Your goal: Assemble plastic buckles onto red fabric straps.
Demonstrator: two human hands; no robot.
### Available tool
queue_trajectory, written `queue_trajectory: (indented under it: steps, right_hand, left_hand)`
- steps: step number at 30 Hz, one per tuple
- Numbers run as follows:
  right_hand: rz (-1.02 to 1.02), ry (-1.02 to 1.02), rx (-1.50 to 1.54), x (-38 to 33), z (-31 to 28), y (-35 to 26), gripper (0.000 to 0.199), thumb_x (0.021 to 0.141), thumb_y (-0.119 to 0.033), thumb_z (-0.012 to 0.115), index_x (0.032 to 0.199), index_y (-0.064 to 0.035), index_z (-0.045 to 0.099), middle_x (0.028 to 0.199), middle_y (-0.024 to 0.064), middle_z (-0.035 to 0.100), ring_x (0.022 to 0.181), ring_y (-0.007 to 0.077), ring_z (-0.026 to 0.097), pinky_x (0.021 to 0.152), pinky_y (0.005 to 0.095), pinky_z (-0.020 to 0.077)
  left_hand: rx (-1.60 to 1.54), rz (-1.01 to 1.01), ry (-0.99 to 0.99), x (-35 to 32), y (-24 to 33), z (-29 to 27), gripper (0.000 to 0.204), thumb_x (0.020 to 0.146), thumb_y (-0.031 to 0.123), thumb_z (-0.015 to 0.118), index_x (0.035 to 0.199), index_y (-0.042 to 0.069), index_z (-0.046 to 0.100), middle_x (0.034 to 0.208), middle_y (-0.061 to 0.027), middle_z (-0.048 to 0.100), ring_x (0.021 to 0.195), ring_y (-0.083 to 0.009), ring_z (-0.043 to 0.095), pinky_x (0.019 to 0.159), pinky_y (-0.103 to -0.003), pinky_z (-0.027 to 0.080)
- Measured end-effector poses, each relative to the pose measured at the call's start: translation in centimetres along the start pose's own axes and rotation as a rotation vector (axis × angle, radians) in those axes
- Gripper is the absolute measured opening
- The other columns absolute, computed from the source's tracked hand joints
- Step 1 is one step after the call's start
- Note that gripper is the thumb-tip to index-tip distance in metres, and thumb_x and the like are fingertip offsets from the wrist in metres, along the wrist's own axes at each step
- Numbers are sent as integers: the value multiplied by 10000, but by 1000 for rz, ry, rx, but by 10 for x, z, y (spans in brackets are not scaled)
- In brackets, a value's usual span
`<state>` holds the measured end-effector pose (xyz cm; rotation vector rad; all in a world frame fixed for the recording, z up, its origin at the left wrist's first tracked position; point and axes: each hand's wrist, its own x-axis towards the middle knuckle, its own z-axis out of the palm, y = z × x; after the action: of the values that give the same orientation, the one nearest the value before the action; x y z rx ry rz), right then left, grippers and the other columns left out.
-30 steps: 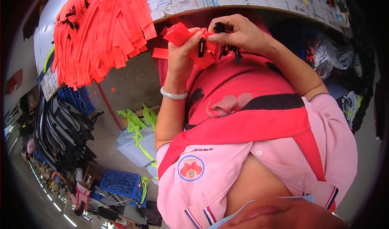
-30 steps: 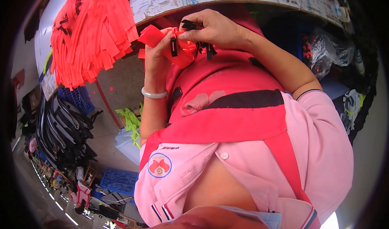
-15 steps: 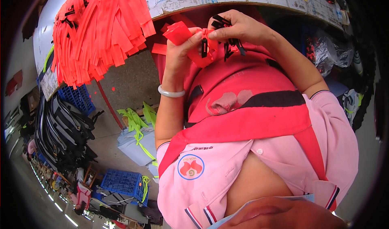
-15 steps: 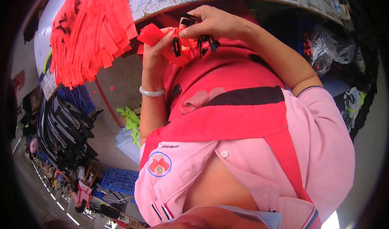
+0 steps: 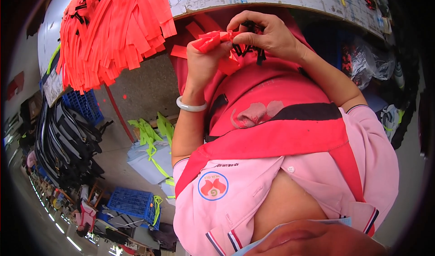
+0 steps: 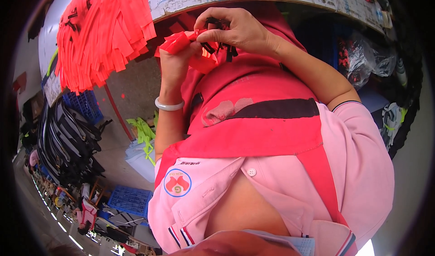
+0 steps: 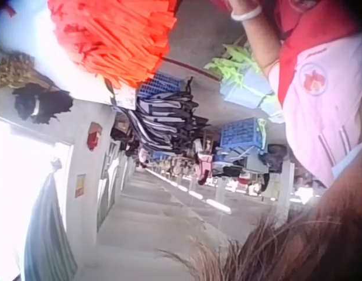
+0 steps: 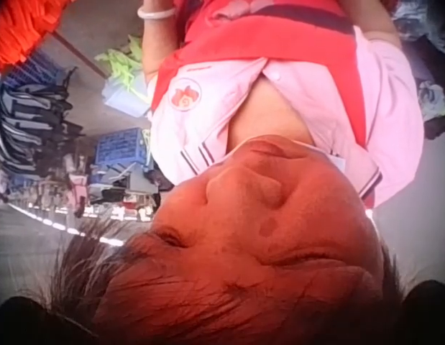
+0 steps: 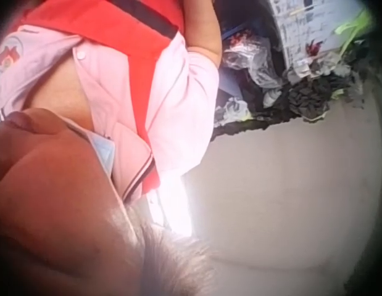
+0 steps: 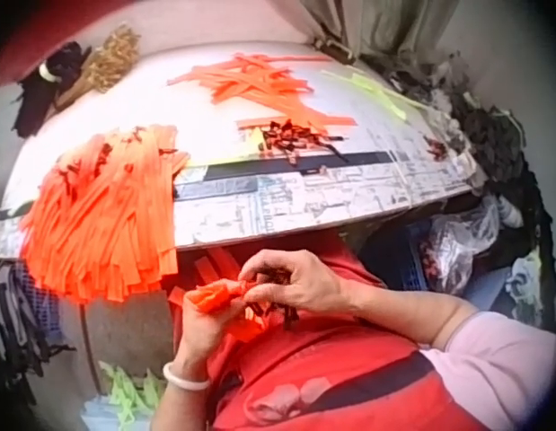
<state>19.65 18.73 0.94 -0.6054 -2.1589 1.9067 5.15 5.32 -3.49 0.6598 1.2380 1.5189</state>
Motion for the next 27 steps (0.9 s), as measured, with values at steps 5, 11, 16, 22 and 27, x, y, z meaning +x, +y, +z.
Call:
queue_trajectory:
  steps: [5, 11, 16, 22, 27]
  right_hand:
    - [-270, 73, -130, -4, 7, 0, 156, 853, -91, 691, 987, -28, 643, 809, 30, 629, 724, 59, 575, 649, 211, 481]
    - [-273, 128, -182, -7, 10, 4, 152, 856, -82, 685, 984, -17, 637, 802, 53, 638, 718, 78, 602, 651, 222, 500]
    - [-274, 96, -202, -7, 11, 3, 152, 856, -78, 683, 985, -13, 633, 795, 55, 636, 712, 78, 599, 647, 223, 500]
    - [-276, 118, -202, -2, 12, 6, 159, 857, -76, 681, 990, -8, 627, 821, 61, 641, 722, 97, 609, 662, 234, 509]
    - [-261, 114, -182, -6, 13, 6, 173, 855, -80, 685, 997, -5, 620, 828, 65, 640, 740, 101, 611, 666, 236, 513]
  left_hand:
    - [100, 222, 38, -1, -1, 10, 150, 822, -51, 648, 964, -19, 680, 848, -46, 660, 733, -98, 608, 639, -224, 488]
    - [58, 152, 24, -1, -1, 9, 162, 822, -60, 640, 974, -17, 675, 872, -44, 662, 755, -107, 614, 658, -232, 496]
    - [188, 236, -33, 1, -4, 3, 176, 826, -66, 627, 993, -30, 670, 887, -37, 655, 758, -84, 583, 660, -212, 458]
    - [267, 305, 40, 4, -2, 4, 167, 808, -60, 623, 960, -14, 677, 833, -64, 660, 718, -110, 611, 634, -232, 488]
    - [170, 188, -30, 1, -3, 4, 167, 823, -74, 602, 965, -22, 672, 831, -41, 648, 714, -84, 582, 621, -209, 456]
